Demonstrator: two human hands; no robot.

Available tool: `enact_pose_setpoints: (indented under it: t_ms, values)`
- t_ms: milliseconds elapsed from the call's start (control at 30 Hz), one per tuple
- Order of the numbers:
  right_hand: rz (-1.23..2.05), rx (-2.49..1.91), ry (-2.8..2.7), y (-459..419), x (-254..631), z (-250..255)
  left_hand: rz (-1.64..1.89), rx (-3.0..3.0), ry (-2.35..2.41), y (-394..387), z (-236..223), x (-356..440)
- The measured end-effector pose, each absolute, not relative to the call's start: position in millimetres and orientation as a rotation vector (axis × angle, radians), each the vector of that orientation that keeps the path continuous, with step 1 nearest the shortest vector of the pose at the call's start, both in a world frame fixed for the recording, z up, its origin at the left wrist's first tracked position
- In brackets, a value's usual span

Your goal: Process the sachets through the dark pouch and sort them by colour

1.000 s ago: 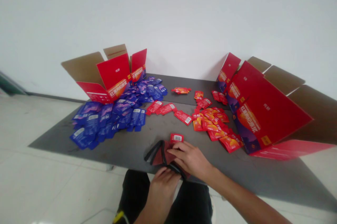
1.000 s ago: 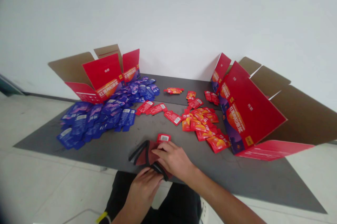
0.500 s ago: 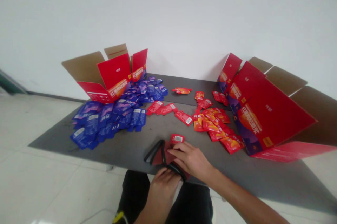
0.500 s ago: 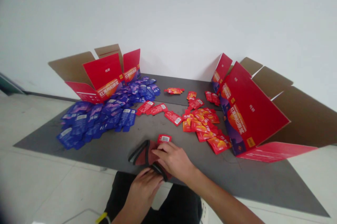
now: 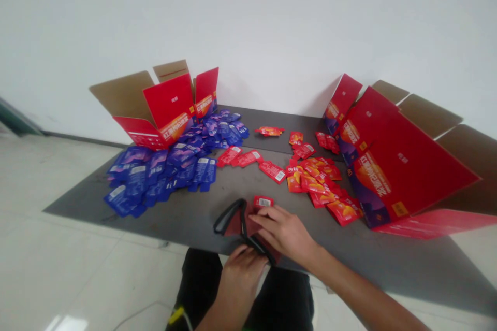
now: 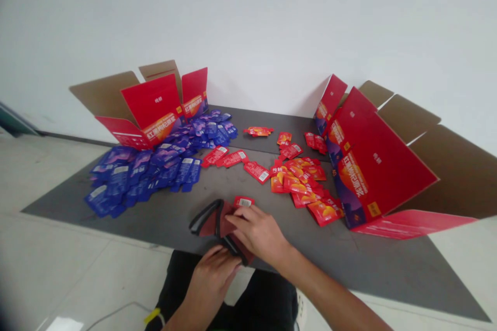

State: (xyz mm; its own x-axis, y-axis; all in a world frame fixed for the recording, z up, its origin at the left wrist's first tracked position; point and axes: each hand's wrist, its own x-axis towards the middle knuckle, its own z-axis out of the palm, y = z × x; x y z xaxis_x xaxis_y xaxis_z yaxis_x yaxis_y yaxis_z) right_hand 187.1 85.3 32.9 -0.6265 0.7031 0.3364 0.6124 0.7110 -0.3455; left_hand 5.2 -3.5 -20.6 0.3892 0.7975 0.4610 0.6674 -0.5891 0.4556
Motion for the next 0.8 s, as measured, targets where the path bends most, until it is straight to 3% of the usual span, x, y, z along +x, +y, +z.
enact_pose_setpoints:
  t_ms: [133, 367, 633, 800]
  values:
    - [0.330, -1.027, -2.414, 89, 184, 19, 0.959, 2.470, 1.283, -4, -20, 4]
    - [0.133, -1.177, -2.378, 166, 196, 33, 1.003, 2.530, 1.239, 0, -19, 1]
    - [0.315, -0.981, -2.506, 77, 189, 32, 0.892, 2.433, 1.341, -4, -17, 5]
    - [0.228, -1.092, -2.430, 117, 188, 19, 0.930, 2.555, 1.238, -2, -20, 1]
